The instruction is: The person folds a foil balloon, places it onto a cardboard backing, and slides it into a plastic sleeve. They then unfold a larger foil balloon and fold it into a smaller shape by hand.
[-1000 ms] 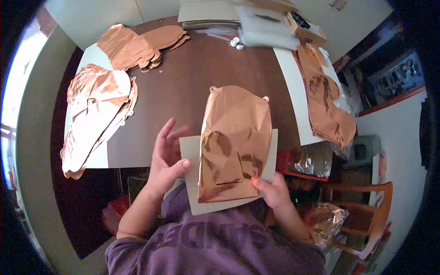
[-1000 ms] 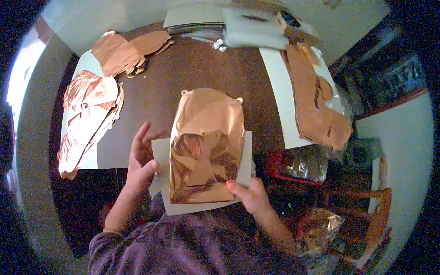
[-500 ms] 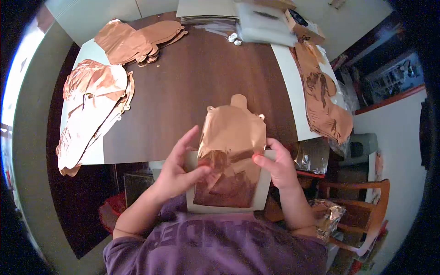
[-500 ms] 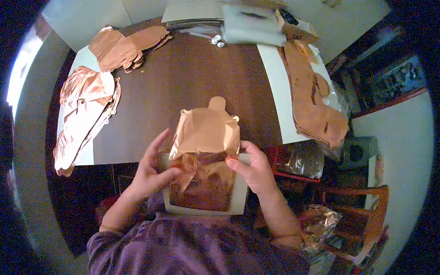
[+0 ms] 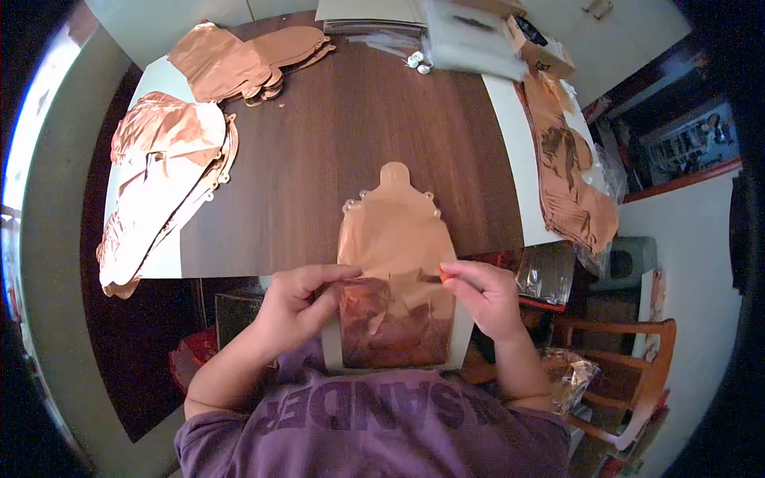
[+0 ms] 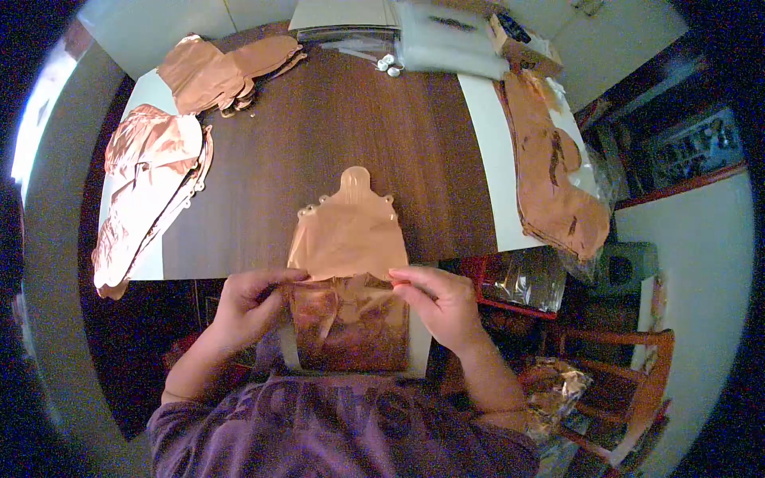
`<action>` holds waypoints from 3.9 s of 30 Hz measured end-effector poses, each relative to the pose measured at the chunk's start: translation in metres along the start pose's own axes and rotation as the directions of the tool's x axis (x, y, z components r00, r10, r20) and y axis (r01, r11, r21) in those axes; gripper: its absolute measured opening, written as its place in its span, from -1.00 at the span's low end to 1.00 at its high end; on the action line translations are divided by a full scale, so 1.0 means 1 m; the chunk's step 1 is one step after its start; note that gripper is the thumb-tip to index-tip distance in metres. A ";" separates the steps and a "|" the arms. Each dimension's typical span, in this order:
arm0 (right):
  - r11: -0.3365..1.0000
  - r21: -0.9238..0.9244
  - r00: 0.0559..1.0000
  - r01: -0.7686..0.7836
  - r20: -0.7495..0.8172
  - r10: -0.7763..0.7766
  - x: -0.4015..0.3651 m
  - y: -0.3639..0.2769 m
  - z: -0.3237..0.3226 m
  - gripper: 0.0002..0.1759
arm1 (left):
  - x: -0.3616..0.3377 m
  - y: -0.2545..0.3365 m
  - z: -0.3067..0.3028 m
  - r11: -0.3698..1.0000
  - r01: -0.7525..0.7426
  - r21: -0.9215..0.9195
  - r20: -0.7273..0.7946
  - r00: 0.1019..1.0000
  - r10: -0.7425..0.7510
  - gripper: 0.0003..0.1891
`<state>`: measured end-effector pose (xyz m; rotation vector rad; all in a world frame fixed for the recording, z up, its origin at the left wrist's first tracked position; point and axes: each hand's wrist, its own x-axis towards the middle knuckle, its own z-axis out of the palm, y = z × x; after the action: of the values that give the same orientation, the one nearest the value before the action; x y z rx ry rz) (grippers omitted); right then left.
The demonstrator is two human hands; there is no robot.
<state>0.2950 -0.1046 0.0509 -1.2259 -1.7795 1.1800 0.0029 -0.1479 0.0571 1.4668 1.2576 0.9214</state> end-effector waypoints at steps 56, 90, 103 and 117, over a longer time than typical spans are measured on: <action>0.692 0.658 0.781 -0.296 -0.251 0.572 -0.025 0.053 0.055 -0.77 | 0.118 -0.002 0.000 0.878 -0.144 0.456 0.081 0.989 0.120 -0.53; 0.586 0.791 0.709 -0.176 -0.312 0.633 0.003 0.018 0.082 -0.83 | 0.097 -0.035 0.024 0.405 -0.386 0.829 0.242 0.900 0.364 -0.10; 0.710 -0.704 0.920 0.035 -0.255 -0.298 0.016 -0.013 0.006 -0.53 | 0.087 -0.048 0.029 0.443 -0.363 0.819 0.251 0.923 0.291 0.10; 0.524 -0.783 0.941 0.336 0.251 -0.229 0.095 0.030 0.055 -0.14 | 0.087 -0.048 0.028 0.469 -0.368 0.803 0.267 0.926 0.268 0.10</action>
<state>0.2251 -0.0275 0.0053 -1.2517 -2.6393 0.1567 0.0329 -0.0677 0.0004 2.5757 1.4547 0.3992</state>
